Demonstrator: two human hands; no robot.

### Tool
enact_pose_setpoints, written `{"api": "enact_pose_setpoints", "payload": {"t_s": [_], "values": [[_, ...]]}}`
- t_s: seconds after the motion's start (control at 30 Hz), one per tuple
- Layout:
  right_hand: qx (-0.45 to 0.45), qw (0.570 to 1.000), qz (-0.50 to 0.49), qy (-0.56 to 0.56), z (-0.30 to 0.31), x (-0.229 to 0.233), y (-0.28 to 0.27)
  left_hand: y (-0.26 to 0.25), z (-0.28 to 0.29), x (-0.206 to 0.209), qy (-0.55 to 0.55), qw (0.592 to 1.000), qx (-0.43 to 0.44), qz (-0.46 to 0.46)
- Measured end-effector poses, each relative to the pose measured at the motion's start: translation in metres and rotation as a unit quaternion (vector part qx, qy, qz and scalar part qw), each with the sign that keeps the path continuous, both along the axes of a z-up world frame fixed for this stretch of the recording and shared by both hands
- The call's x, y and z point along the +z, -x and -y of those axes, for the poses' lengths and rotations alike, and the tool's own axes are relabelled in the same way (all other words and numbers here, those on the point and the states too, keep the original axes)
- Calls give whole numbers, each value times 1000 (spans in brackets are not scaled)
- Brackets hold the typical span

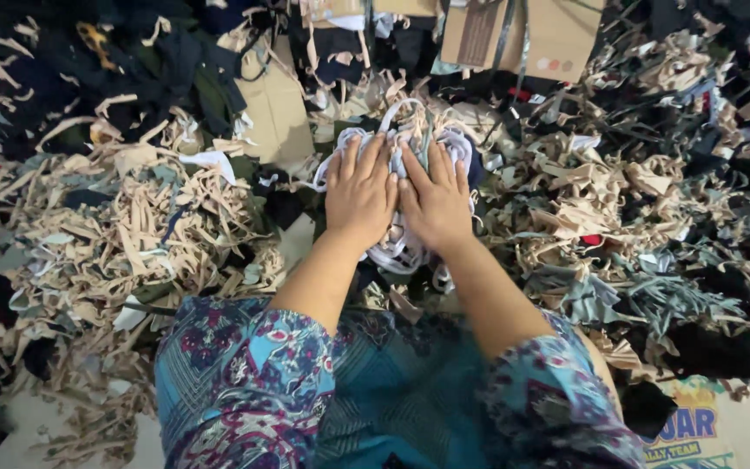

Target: Sorting and stacking various fabric scraps by color and type from a large pile on the floor

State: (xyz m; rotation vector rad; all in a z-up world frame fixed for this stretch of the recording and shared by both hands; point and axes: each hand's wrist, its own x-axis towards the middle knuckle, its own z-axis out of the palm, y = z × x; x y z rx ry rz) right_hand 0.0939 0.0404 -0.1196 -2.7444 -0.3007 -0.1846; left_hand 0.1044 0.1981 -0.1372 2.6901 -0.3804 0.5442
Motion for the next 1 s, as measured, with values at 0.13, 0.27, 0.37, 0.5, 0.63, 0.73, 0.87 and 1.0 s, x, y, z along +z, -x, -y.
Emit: {"api": "enact_pose_setpoints", "payload": {"t_s": [0.13, 0.27, 0.37, 0.5, 0.63, 0.73, 0.87, 1.0], "values": [[82, 985, -10, -150, 22, 42, 15, 18, -7, 41, 1, 994, -23, -105], [93, 995, -23, -2, 21, 85, 42, 31, -12, 72, 45, 991, -40, -115], [111, 991, 14, 68, 28, 46, 43, 48, -9, 80, 57, 994, -37, -83], [114, 987, 97, 62, 28, 61, 50, 87, -2, 72, 63, 996, -63, -24], [91, 996, 8, -18, 41, 78, 81, 137, 0, 42, -68, 941, -88, -320], [217, 948, -233, -19, 44, 13, 114, 134, -1, 0, -188, 878, -16, -440], [182, 939, -212, 201, 57, -130, 115, 132, 6, -38, -242, 883, 25, -400], [240, 923, -124, 273, 38, -178, 102, 142, 14, -53, -114, 920, -58, -371]]}}
